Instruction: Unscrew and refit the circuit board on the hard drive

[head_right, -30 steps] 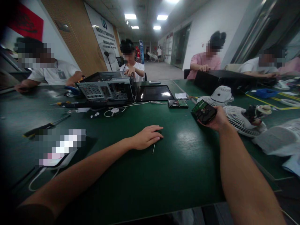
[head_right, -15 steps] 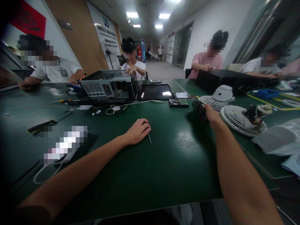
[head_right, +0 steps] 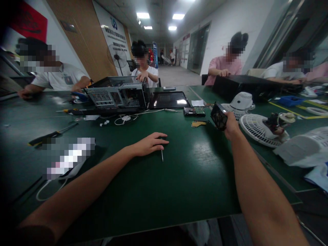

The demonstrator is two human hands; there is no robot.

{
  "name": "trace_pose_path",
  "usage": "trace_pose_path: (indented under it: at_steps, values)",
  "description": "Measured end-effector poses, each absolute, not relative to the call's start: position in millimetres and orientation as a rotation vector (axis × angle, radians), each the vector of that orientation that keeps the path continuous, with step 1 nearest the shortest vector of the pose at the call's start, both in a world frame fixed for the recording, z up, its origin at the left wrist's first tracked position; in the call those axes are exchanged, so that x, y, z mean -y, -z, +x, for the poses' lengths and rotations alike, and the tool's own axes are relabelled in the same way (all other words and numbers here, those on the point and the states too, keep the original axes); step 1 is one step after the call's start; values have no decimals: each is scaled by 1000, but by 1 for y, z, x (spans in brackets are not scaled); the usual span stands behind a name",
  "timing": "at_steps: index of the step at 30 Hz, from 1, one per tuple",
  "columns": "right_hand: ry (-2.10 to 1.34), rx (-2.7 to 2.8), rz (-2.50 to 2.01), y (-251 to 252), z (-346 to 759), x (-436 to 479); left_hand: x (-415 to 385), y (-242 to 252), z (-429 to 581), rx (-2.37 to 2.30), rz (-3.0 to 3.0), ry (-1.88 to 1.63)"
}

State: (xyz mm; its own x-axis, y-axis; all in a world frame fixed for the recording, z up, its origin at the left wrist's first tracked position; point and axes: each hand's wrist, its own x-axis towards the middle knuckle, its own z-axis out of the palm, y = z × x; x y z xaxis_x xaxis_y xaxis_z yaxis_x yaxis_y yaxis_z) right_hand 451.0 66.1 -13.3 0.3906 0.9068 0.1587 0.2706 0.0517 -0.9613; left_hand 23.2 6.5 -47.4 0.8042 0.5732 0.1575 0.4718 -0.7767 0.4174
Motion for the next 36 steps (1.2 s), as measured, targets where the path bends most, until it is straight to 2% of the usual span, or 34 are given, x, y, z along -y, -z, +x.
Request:
trace_pose_path:
  at_steps: [6, 9, 13, 16, 21, 28, 36]
  values:
    - [-1426, 839, -1096, 5, 395, -58, -14, 44, 8, -766, 2568, -426]
    - [-1682, 789, -996, 12, 350, -53, -15, 45, 8, -769, 2597, -489]
    - [-1891, 848, -929, 20, 312, -44, -21, 55, 8, -1110, 2332, -842]
    - [-1887, 919, -1014, 19, 306, -39, -29, 65, 7, -1308, 2022, -1109]
    - [-1802, 1111, -1248, 12, 306, -32, -37, 73, 7, -1306, 1630, -1282]
    - [-1942, 1506, -1530, 9, 293, -20, -41, 71, 13, -1353, 1372, -1259]
    - [-1881, 1852, -1317, 22, 241, 3, -42, 64, 15, -1197, 1352, -1220]
